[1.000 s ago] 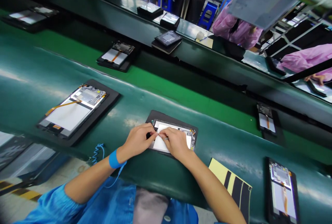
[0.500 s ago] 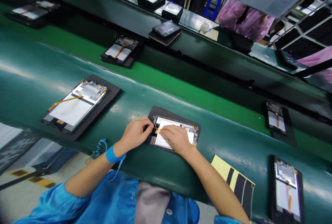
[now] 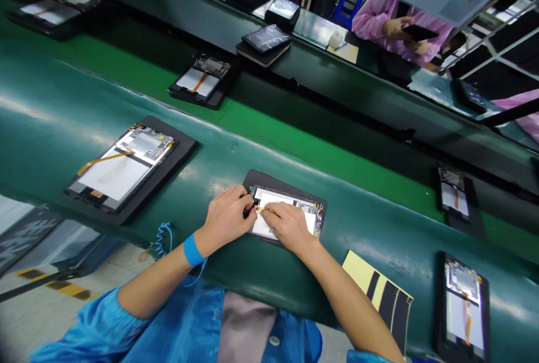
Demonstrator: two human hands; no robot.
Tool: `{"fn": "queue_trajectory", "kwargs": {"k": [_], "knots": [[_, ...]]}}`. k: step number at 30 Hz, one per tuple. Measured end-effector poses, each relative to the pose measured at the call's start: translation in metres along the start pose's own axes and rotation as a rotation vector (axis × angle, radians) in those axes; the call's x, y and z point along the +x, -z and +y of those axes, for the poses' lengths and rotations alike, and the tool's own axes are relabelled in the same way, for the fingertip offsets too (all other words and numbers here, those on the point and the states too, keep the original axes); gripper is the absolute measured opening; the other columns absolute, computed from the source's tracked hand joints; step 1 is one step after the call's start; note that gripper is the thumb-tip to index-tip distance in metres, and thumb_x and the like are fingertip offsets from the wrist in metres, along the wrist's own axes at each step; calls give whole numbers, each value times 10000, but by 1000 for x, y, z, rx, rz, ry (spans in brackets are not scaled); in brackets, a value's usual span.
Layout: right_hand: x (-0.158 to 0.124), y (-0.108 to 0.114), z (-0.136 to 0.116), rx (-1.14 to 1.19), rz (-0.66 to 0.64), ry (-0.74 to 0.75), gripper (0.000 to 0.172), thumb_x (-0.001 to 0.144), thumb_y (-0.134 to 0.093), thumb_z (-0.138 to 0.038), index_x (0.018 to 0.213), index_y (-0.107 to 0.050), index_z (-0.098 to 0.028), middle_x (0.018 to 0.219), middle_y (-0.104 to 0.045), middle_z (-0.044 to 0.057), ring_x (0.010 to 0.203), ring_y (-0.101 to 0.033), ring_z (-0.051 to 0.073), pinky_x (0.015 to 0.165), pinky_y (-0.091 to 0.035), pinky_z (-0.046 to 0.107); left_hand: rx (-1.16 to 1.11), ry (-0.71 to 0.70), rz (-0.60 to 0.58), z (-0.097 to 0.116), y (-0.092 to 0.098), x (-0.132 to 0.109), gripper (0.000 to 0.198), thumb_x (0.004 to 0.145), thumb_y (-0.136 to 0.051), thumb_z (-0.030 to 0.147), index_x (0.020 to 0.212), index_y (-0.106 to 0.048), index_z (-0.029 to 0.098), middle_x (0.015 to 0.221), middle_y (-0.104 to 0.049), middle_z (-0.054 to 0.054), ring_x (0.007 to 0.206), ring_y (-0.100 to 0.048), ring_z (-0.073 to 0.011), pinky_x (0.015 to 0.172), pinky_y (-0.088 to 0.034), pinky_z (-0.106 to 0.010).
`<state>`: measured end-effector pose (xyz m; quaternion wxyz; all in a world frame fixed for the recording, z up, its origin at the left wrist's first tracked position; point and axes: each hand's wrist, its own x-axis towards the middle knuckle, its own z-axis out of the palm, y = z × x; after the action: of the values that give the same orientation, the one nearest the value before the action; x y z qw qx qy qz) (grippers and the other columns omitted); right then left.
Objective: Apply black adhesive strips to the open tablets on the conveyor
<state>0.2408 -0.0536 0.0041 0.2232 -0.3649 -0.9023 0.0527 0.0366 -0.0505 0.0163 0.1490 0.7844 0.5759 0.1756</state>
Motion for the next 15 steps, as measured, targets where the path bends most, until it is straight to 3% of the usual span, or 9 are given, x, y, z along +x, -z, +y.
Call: {"fn": "queue_trajectory", "kwargs": {"k": [8,15], "knots": [[1,-2,-2,-47,-37,39,215,1009,-531,-143,1015,-732,-219,997,-766,44,775,-649,156,687,-467,277,-94,-103,27,-16,3,-14,143,899,-545,160,808,-646,205,901,-641,-54,852,-570,-211,798,-467,-354],[4,5,-4,-92,-74,63,267,1047,-471,-176,1013,-734,-209,986,-765,44,770,-633,150,676,-457,277,-115,-200,86,-18,2,-34,151,936,-549,211,960,-698,195,1090,-668,-100,974,-555,-261,821,-472,-410]]}}
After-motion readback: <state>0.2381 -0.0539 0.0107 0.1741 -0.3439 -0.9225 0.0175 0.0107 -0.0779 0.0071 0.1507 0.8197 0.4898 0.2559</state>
